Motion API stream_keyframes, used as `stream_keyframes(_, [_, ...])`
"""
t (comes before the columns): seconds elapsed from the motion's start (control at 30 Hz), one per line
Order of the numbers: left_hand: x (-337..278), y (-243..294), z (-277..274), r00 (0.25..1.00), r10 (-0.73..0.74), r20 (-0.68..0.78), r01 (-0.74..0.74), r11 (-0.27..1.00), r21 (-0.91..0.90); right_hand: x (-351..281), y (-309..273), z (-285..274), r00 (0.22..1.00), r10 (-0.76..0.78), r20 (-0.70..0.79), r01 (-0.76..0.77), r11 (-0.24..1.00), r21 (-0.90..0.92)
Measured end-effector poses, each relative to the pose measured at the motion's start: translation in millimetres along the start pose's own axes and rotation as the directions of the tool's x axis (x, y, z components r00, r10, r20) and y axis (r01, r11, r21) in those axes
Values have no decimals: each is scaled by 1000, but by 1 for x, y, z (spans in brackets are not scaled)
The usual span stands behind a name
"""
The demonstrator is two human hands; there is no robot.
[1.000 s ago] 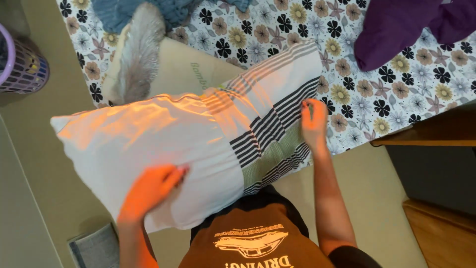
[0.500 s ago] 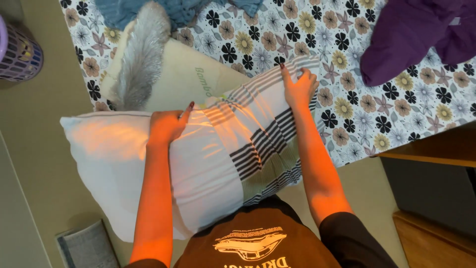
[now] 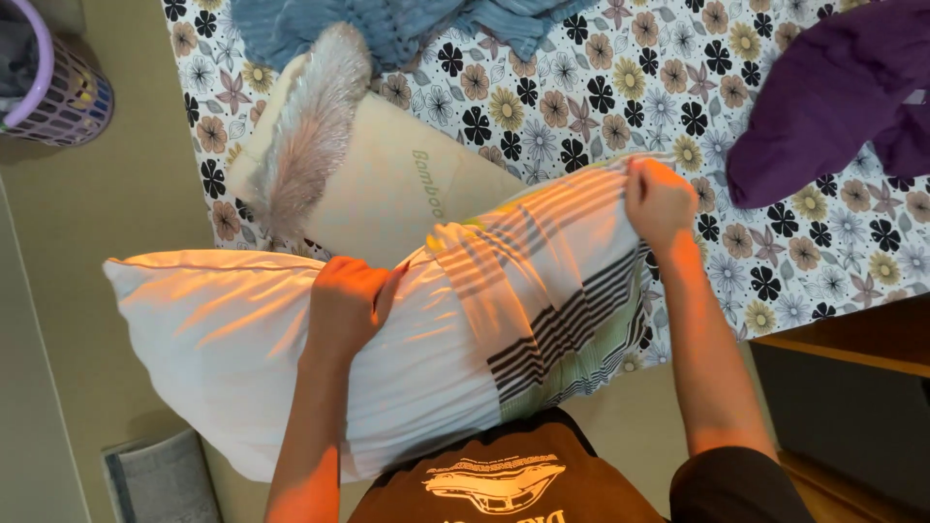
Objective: Put a pillowcase onto a pillow.
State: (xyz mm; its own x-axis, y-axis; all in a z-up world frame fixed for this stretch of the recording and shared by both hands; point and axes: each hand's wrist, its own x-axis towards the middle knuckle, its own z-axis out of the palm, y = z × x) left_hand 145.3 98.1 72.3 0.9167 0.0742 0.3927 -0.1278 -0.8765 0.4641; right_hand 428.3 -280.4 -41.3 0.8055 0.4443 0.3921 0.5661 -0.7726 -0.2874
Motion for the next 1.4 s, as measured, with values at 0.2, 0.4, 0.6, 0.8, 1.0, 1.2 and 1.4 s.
stream_keyframes(0.2, [10, 45, -56, 995, 57, -81, -60, 998, -24, 5, 5, -92, 953, -31, -302, 29, 1000, -10])
stream_keyframes(0.4, [14, 62, -96, 984, 135, -116, -128, 990, 66, -9, 23, -143, 897, -70, -436, 43, 997, -71])
stream_keyframes(0.6, [-4, 64, -77, 984, 140, -108, -136, 990, 42, -58, 56, -113, 865, -50, -499, -11, 993, -118])
stream_keyframes(0.8, [-18, 71, -58, 996, -21, -86, 20, 1000, -7, -81, 25, -69, 753, 439, -491, -215, 868, 447])
stream_keyframes(1.0, [-9, 101, -57, 999, -49, -23, 48, 996, -75, -87, -68, -124, 721, 368, -587, -142, 908, 394])
stream_keyframes(1.2, [-8, 119, -13, 993, 4, 120, -9, 999, 48, -85, -151, -119, 928, 275, -252, -329, 923, -202])
stream_keyframes(1.4, [-20, 119, -19, 978, 28, 208, -7, 995, -101, -83, -152, -129, 888, 399, -228, -394, 916, 70])
